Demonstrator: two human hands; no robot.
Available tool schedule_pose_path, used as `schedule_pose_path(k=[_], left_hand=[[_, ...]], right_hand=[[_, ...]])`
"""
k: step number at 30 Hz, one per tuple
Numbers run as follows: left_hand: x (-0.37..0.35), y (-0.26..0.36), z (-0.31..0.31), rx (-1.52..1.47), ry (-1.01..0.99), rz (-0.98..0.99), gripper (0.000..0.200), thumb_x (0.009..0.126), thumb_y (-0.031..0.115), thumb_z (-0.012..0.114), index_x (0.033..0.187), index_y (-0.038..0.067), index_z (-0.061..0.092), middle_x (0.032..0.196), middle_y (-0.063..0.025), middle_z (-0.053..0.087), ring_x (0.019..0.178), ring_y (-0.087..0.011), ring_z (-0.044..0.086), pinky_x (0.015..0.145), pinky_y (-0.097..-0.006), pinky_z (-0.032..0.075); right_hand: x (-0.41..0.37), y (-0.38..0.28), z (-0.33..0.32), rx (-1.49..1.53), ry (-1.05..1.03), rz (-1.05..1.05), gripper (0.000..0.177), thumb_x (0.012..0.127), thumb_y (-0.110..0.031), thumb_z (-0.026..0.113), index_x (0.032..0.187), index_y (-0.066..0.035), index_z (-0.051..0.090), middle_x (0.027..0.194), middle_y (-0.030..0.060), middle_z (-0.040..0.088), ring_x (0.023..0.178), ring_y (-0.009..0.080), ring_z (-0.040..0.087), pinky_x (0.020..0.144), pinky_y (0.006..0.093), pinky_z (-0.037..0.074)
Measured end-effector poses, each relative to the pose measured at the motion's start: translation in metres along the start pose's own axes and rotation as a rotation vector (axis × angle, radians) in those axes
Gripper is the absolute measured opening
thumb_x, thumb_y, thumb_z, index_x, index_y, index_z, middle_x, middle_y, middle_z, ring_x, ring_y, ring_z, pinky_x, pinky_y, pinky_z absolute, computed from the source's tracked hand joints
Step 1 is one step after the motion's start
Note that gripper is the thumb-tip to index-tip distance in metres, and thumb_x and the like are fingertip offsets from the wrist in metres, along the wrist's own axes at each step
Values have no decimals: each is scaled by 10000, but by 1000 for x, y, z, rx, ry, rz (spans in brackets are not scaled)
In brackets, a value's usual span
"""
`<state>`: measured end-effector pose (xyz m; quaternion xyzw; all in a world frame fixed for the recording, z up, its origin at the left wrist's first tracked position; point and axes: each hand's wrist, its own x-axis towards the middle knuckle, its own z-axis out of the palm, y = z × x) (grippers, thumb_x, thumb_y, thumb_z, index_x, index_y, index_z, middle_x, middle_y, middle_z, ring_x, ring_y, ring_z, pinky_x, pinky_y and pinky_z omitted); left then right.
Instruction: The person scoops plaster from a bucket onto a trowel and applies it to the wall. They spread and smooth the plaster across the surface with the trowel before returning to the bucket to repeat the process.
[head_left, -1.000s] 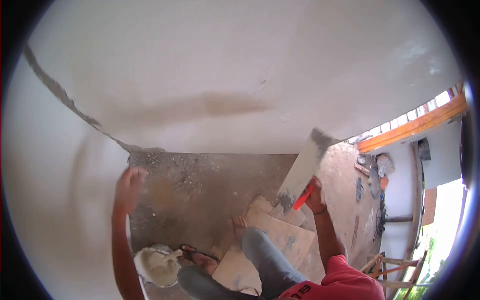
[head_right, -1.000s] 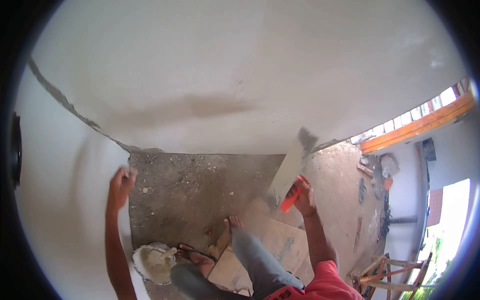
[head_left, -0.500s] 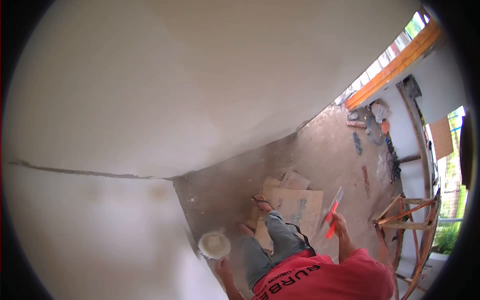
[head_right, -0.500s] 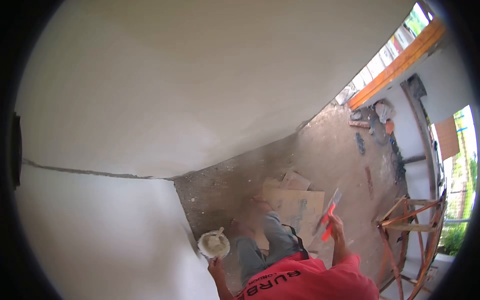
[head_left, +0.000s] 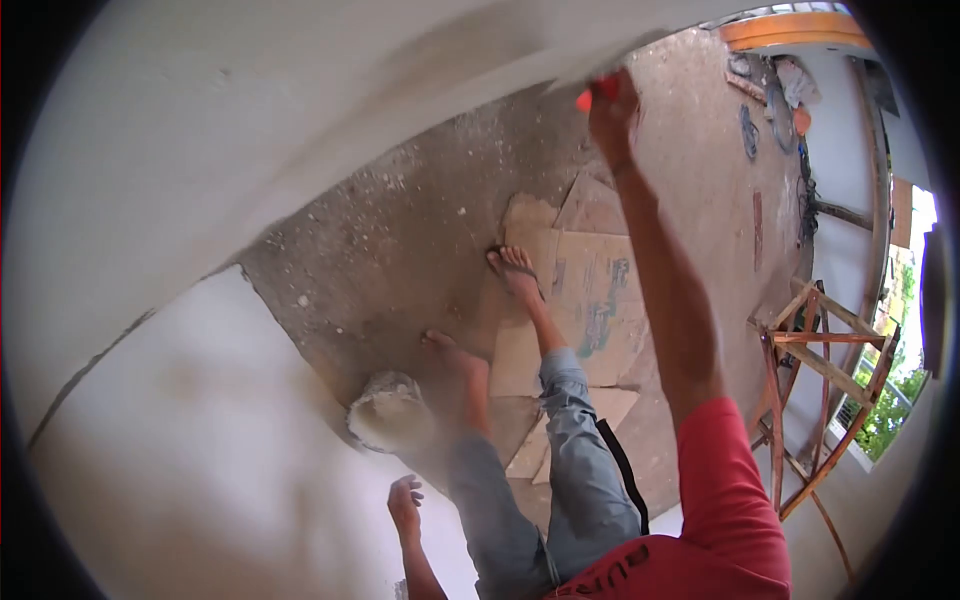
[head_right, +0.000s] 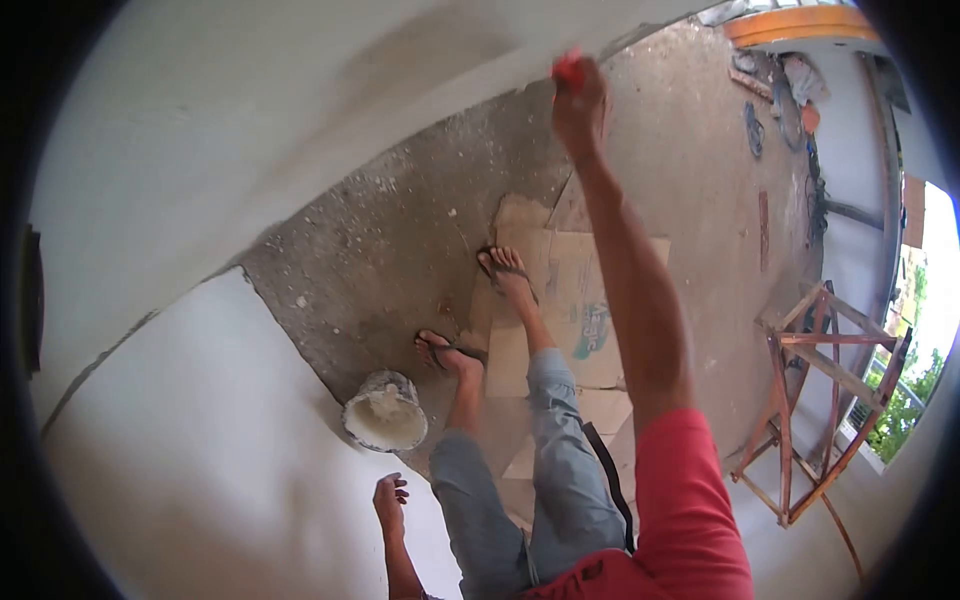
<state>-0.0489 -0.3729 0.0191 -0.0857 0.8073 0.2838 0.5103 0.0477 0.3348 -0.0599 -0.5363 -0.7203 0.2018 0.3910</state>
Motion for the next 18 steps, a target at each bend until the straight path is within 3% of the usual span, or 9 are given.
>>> schedule_pose_path(k=[2,5,7,12,14,16,18], left_hand=[[3,-35,7,23,-57,-53,410,1008,374,431,1094,22,624,892,-84,660,660,-121,587,573,-249,445],[-1,-36,22,-15,-62,-168,392,1009,356,422,1072,25,621,889,-79,651,671,-128,590,580,-258,448],[-1,-21,30,-66,-54,-186,357,1005,319,418,1022,25,619,870,-71,638,674,-135,591,579,-266,447],[-3,-25,27,-169,-56,-107,401,1020,370,400,1096,35,608,905,-65,638,693,-122,577,611,-256,449],[-5,-19,26,-193,-37,-99,395,1020,368,400,1086,38,605,895,-57,632,696,-117,572,614,-255,448],[-8,-13,26,-191,-13,-98,388,1020,368,401,1076,42,604,888,-50,626,697,-113,567,616,-255,447],[-11,-11,29,-237,-3,-103,380,1018,373,410,1077,52,605,889,-41,621,713,-105,562,624,-257,445]], right_hand=[[22,4,13,-104,54,-208,140,814,-85,620,953,-71,609,884,161,640,833,359,629,741,421,488],[22,-29,30,-127,-119,-33,222,813,-131,696,1021,-86,632,946,145,686,884,294,667,779,369,510],[5,-47,49,-154,-100,-76,227,817,-145,703,1027,-97,631,952,141,681,878,298,667,778,377,514],[-56,-116,95,-21,-178,-266,213,837,-130,675,1033,-81,606,950,120,665,851,290,672,733,389,546],[-86,-146,119,-15,-235,-278,286,804,-11,601,1085,-51,565,1029,159,612,810,332,654,600,392,559],[-117,-189,138,56,-316,-169,361,801,21,583,1154,-39,543,1052,192,590,769,354,649,543,380,554],[-156,-223,166,108,-340,-235,389,778,29,577,1157,-34,513,1084,189,575,834,352,641,719,428,571]])
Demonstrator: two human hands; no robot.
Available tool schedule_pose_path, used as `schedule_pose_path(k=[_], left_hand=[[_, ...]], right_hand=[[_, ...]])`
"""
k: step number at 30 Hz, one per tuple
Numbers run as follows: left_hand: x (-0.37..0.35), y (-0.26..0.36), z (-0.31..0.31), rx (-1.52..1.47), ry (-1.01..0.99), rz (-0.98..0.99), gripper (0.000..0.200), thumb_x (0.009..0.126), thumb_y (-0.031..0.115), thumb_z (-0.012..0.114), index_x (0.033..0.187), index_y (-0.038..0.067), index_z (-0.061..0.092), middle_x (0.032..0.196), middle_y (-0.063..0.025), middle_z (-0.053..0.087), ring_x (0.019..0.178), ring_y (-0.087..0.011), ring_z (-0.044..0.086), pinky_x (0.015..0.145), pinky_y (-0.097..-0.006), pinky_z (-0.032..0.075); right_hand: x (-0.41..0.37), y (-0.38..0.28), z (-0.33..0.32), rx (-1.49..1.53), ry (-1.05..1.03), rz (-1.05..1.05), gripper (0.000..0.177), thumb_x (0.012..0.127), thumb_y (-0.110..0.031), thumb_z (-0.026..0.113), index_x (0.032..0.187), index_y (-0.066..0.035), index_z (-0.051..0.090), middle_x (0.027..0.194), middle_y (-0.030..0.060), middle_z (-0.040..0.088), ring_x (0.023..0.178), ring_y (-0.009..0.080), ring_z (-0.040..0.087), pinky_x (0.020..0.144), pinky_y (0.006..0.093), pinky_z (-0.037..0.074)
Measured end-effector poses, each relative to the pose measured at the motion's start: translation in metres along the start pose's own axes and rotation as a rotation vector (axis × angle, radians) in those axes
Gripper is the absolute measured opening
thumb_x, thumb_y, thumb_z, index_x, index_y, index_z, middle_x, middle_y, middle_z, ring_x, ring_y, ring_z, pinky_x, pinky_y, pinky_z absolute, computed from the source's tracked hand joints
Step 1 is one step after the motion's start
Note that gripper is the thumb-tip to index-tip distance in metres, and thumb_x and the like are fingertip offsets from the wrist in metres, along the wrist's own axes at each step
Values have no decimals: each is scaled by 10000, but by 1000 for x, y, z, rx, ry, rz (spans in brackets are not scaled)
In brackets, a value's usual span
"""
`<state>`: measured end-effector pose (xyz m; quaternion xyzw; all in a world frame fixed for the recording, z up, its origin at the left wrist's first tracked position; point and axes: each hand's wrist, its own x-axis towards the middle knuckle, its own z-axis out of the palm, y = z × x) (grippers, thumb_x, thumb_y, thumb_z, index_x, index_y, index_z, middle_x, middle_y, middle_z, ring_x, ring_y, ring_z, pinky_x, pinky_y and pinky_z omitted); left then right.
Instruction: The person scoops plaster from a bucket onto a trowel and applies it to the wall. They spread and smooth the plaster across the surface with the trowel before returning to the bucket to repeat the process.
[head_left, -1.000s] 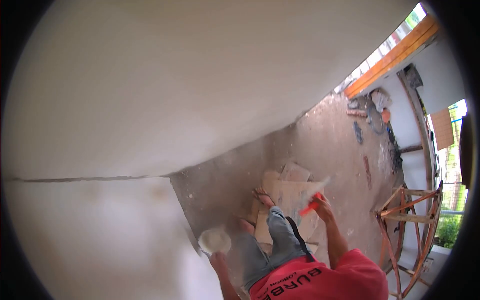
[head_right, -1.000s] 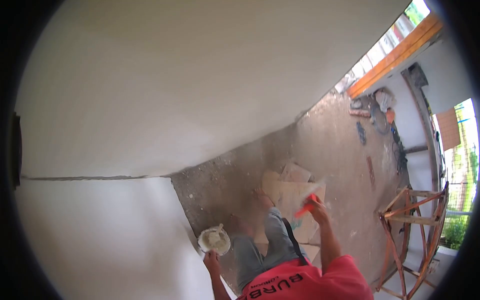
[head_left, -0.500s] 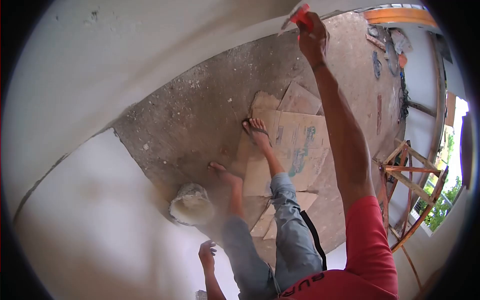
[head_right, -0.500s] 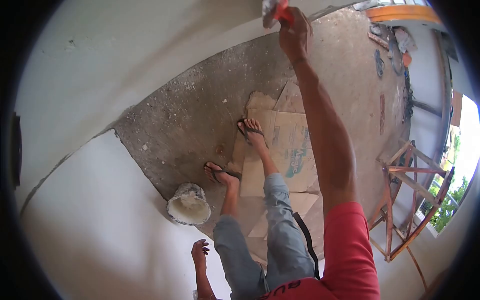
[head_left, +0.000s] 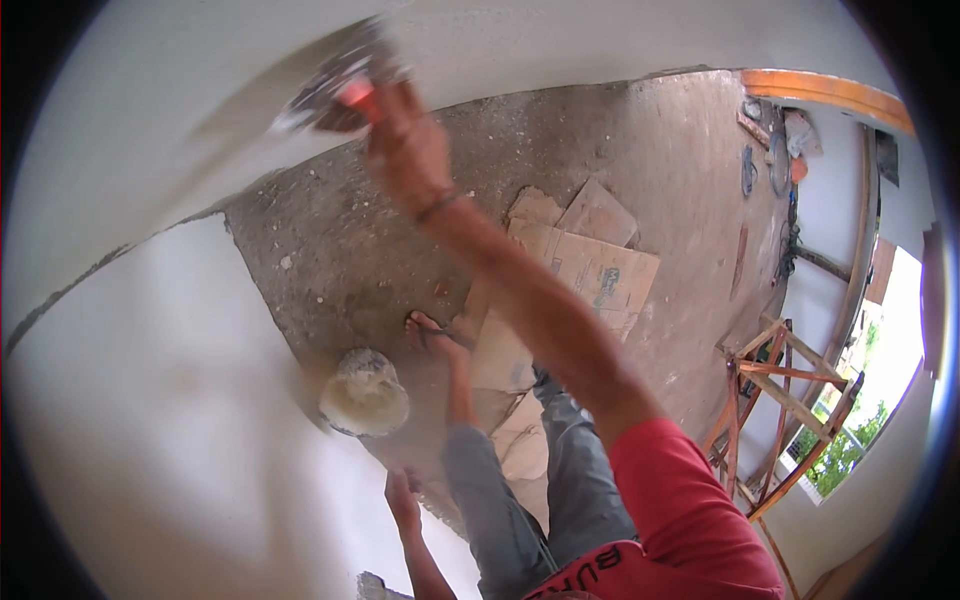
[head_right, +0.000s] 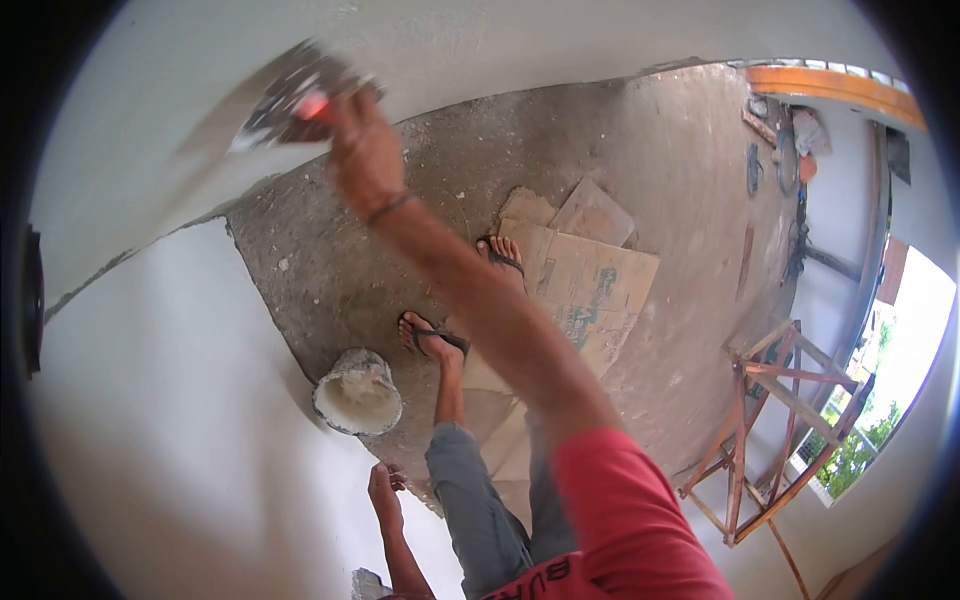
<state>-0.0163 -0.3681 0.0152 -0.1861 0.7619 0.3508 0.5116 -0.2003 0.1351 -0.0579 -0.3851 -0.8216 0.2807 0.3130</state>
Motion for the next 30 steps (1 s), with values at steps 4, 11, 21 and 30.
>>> schedule_pose_path(k=[4,11,21,30], left_hand=[[-13,16,15,-63,20,20,376,1013,384,424,1071,59,603,890,-39,611,718,-101,550,632,-259,442],[-57,7,17,-165,91,93,314,966,339,489,932,39,574,774,-28,610,617,-109,545,567,-262,437],[-107,9,-42,-82,103,326,346,969,353,435,814,62,538,678,-85,627,542,-169,571,469,-303,432],[-118,189,-42,-252,163,528,356,972,366,440,811,63,535,689,-87,634,546,-170,573,469,-298,430]], right_hand=[[-49,-76,52,221,-149,-250,437,681,65,562,1105,-39,524,1034,177,556,955,368,576,824,453,508],[-118,-108,-86,418,-431,241,231,861,-91,587,1084,-45,547,1020,183,605,1030,402,557,870,471,456],[-35,-88,-488,637,-212,629,225,856,-92,677,1060,-24,612,1007,41,647,936,132,583,827,305,481],[-8,-108,-522,1683,195,503,414,946,-320,565,1249,-40,545,1159,104,644,1033,234,628,880,413,519]])
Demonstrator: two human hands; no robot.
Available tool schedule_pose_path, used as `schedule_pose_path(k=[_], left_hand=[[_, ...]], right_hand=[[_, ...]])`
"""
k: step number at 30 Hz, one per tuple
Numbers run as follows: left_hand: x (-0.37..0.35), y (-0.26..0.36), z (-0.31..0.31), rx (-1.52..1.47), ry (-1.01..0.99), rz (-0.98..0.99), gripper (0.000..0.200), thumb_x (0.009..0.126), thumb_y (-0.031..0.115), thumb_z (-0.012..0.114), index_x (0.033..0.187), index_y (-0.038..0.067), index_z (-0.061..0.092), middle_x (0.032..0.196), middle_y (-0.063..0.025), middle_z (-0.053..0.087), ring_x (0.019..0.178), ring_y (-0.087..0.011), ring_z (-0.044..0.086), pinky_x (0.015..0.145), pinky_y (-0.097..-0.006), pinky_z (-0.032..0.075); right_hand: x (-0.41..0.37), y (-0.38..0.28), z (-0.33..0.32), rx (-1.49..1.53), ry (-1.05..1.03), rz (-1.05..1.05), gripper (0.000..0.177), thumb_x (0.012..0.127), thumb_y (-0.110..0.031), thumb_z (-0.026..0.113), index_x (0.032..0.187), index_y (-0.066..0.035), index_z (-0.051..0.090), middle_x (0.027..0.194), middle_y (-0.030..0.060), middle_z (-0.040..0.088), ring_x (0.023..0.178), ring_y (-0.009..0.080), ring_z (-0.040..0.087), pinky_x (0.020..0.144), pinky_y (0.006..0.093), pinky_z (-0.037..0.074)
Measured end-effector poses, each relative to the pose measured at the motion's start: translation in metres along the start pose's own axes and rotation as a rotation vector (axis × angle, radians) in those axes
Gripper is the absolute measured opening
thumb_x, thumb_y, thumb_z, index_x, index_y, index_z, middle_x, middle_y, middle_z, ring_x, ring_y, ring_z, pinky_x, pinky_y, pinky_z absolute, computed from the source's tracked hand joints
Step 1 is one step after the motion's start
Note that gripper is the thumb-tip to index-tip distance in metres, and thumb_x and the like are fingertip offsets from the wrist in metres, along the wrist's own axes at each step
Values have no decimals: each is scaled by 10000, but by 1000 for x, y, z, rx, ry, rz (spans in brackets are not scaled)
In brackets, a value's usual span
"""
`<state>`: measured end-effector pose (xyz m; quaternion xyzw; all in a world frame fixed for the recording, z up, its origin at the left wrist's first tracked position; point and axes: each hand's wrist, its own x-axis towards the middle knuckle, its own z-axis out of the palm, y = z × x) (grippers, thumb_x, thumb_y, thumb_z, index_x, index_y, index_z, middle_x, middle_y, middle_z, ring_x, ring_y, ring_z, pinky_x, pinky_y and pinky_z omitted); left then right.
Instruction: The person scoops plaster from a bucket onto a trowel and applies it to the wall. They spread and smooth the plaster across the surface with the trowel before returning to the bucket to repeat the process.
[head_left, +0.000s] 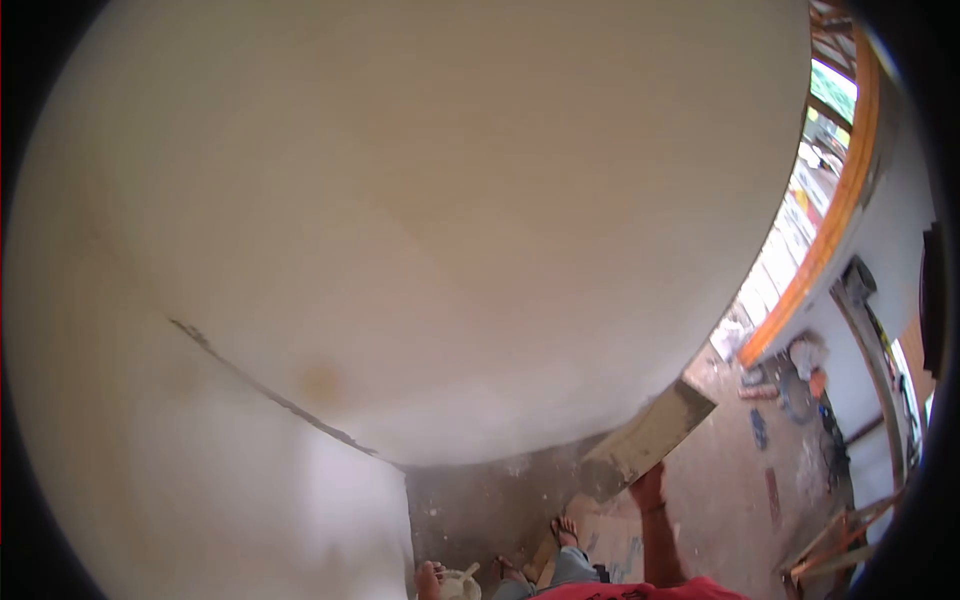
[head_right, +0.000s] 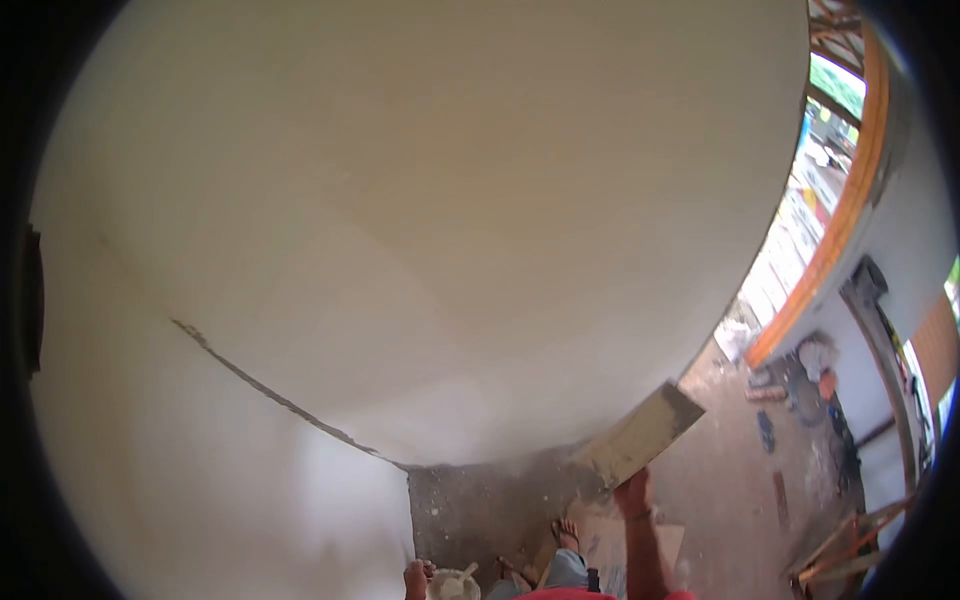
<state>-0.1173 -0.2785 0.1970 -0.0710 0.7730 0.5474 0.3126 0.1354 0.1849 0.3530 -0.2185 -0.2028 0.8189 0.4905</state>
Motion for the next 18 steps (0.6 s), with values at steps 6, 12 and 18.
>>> schedule_pose_path(k=[6,12,18], left_hand=[[15,64,27,-116,40,62,364,973,375,443,809,64,533,697,-88,639,548,-170,575,469,-295,429],[20,73,43,-261,92,66,371,975,384,446,806,65,531,705,-89,644,550,-170,577,469,-292,427],[58,100,57,-492,63,190,378,977,392,449,804,65,529,712,-90,649,552,-170,579,469,-290,426]], right_hand=[[-6,26,22,63,131,302,217,940,-325,603,905,-115,566,673,-5,478,589,132,483,568,293,436],[46,-42,142,-191,-96,38,159,949,-263,581,855,-139,548,619,-50,422,518,52,415,474,227,357],[10,-140,457,-1256,-891,-1318,279,765,-116,793,1001,-40,664,792,90,678,659,209,653,597,340,519]])
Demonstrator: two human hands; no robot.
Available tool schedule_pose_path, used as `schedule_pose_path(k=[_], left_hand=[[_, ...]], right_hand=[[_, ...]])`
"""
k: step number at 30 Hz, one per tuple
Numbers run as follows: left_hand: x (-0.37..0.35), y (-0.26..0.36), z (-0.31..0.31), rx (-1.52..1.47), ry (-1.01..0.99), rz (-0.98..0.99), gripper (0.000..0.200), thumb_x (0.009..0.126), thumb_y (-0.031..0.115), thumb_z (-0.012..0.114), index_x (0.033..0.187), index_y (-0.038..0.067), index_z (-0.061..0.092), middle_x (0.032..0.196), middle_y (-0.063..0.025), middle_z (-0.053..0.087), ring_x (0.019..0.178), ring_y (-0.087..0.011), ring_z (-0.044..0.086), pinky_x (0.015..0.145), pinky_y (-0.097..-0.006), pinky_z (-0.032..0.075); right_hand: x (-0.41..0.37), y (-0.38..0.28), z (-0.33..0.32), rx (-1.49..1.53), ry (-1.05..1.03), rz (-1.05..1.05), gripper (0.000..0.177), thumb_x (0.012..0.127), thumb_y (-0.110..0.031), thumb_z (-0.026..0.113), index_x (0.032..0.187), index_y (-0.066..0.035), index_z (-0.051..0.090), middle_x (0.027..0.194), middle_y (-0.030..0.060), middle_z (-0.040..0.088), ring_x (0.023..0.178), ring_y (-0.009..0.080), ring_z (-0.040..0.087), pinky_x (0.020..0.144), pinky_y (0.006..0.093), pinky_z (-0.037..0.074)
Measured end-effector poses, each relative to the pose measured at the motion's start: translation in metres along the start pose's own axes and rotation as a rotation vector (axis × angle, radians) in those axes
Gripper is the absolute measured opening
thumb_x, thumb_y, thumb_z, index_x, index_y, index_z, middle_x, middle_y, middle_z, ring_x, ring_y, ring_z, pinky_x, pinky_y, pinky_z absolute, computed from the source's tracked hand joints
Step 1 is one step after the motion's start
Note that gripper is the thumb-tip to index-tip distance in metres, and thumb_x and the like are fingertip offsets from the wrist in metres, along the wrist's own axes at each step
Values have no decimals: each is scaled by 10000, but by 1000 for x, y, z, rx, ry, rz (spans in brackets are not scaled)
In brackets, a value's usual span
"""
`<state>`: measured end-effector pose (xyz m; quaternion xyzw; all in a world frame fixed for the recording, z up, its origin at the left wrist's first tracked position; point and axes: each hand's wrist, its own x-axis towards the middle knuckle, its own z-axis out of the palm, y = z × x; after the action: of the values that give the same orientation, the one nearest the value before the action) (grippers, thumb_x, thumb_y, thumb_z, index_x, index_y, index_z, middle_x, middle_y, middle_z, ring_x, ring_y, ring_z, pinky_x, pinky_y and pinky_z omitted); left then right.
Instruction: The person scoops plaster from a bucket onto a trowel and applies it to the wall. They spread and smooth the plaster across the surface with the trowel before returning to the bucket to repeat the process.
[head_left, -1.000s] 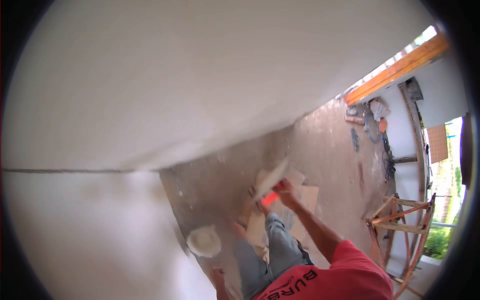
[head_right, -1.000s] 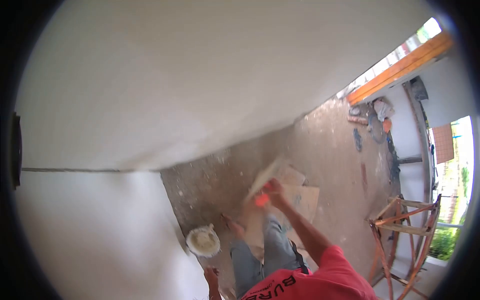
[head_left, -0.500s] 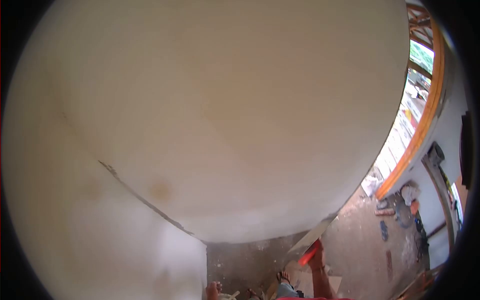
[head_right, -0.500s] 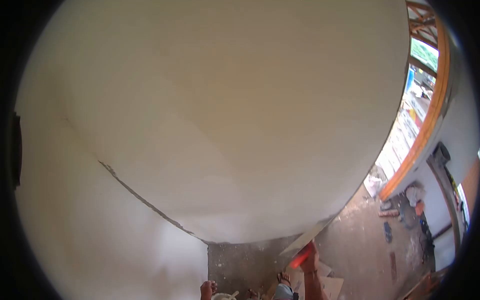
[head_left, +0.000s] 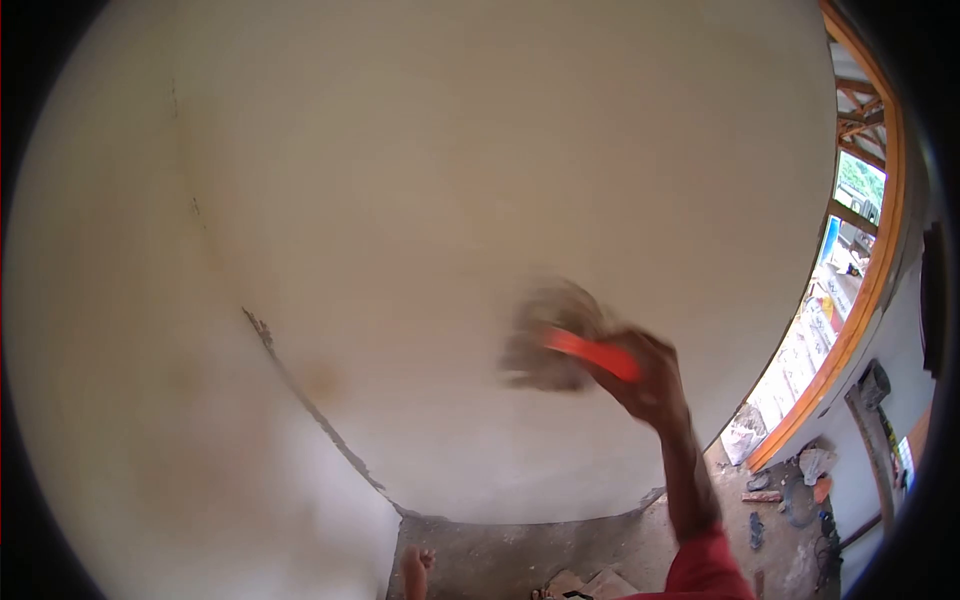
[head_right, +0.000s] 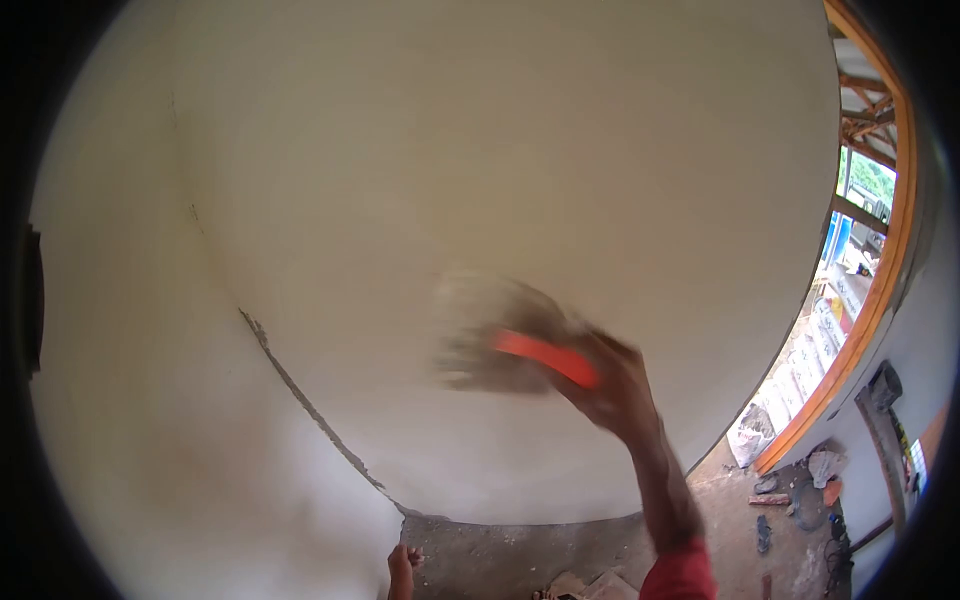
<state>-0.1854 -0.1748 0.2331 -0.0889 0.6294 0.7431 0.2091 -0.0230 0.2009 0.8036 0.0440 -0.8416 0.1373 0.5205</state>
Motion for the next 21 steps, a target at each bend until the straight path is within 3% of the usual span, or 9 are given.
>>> schedule_pose_path(k=[2,4,6,10,14,16,19,20,21], left_hand=[[4,42,29,-1,-94,48,399,985,417,455,848,56,554,767,-101,672,585,-169,595,493,-274,435],[5,75,55,16,-177,120,391,997,404,442,900,49,575,803,-100,674,607,-161,600,514,-264,441],[11,99,67,6,-237,161,375,1003,372,432,949,39,594,831,-103,676,612,-151,599,525,-261,446],[19,113,65,-26,-278,122,354,1008,321,417,1001,26,613,875,-111,682,614,-139,590,541,-261,453],[23,124,53,14,-330,69,358,1014,321,407,1029,31,617,903,-102,689,651,-135,595,555,-262,459],[22,122,39,51,-386,93,394,1017,376,392,1050,43,600,897,-90,684,671,-138,606,589,-282,467],[44,123,0,44,-382,70,422,1011,414,389,1066,47,591,899,-87,684,680,-144,608,605,-303,469],[44,112,-18,35,-365,22,427,1007,419,391,1069,47,591,902,-88,685,680,-146,607,605,-309,468],[47,104,-32,48,-343,-16,441,996,437,407,1081,45,588,905,-93,686,667,-150,600,597,-306,462]], right_hand=[[93,-38,17,-350,-113,-427,358,730,-160,795,1052,-77,661,889,77,688,767,247,664,706,375,533],[168,-33,49,-670,140,-790,347,744,-204,763,1058,-109,651,994,43,667,913,213,651,775,343,524],[244,-28,76,-735,15,-793,322,750,-232,751,1027,-107,647,954,45,667,913,223,652,752,363,530],[284,-43,110,-920,-174,-610,291,761,-264,733,985,-99,645,898,66,661,849,239,643,704,386,525],[185,-11,173,-948,-71,-686,254,775,-265,719,956,-98,654,832,83,641,731,246,628,667,408,515],[142,-19,173,-750,-266,-551,292,769,-298,743,953,-88,659,854,91,671,780,256,663,702,431,528],[166,-46,121,-746,-18,-284,537,745,-480,741,1093,-83,645,903,130,689,901,279,678,819,414,548],[193,-43,95,-545,149,-199,621,697,-604,751,995,-67,663,845,119,699,799,281,696,729,400,571],[218,-41,70,-440,226,-4,525,732,-576,729,861,-70,678,763,114,700,702,293,695,648,382,570]])
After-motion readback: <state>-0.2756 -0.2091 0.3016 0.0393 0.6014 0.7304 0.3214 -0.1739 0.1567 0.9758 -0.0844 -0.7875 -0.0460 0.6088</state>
